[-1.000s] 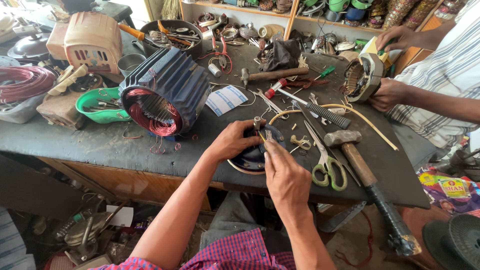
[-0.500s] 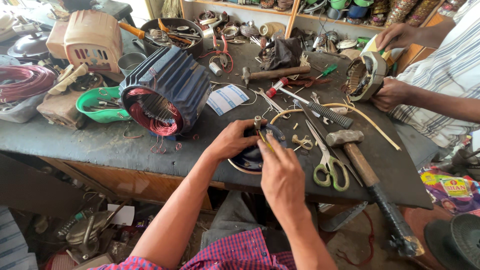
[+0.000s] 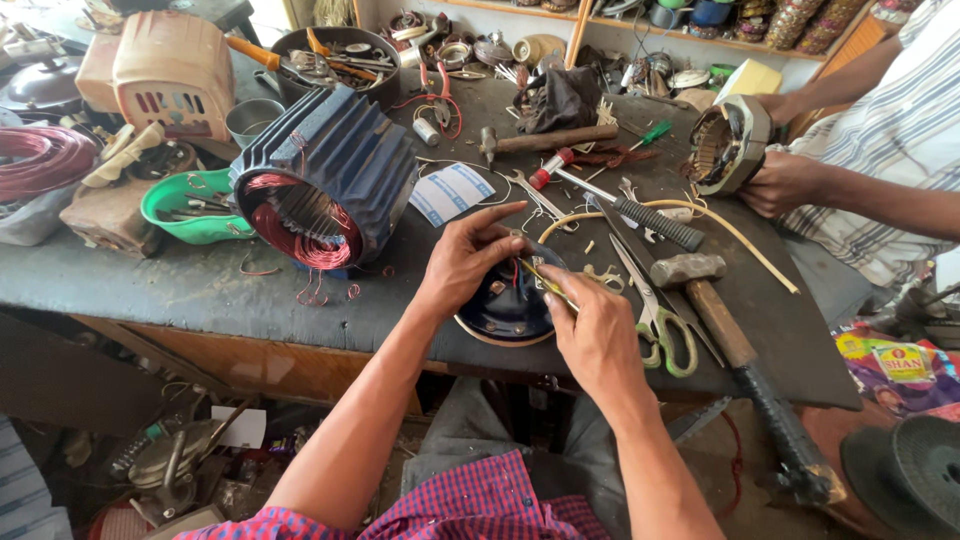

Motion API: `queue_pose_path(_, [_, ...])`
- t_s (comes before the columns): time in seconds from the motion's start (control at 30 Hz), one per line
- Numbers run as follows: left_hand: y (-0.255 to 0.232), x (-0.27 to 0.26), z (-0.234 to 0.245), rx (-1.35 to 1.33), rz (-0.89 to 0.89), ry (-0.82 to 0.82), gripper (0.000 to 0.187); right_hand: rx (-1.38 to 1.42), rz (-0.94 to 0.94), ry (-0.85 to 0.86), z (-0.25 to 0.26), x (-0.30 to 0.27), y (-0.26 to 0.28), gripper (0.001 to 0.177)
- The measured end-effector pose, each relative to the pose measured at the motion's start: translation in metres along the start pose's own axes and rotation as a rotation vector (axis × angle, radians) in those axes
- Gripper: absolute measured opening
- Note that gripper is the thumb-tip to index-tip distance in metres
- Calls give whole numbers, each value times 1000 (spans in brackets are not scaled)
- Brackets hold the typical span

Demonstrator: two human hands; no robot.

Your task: The person uses a screwdriver to tighten screws on a blue circular electrical component while seated at a cluttered workbench. The person repeatedly adjusts and secures wires connected to the component throughout the clip.

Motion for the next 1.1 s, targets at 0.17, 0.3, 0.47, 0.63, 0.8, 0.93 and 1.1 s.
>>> queue_pose_path(0.17, [-7,2,-3,216,-62,-35,50,-43,71,47,2,12,-11,28])
queue_pose_path(0.3, [-17,2,-7,302,-124,-58,60,-197,50,135,2,21,-17,26])
queue_pose_path(0.47, [-27,-1,-8,368,-161,-97,70,-403,293,87,10,30,-10,28])
queue_pose_path(0.63, [-30,-5,-7,279,57,-103,76,-469,394,126,19,36,-8,24])
queue_pose_path(0.8, [-39,-5,-17,-117,-102,-46,76,-421,352,133,21,32,-8,21])
queue_pose_path(0.93, [-40,10,-27,-291,-75,-83,65,-358,215,177,16,26,-12,17])
queue_pose_path(1.1, [-35,29,-39,-344,52,-146,51,-229,180,185,14,27,-18,17])
Point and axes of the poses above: each hand's wrist, its own x-axis towards the middle knuckle, its own z-axis out of the back of the hand, y = z × x, the point moved 3 cm from there along x, towards the middle knuckle
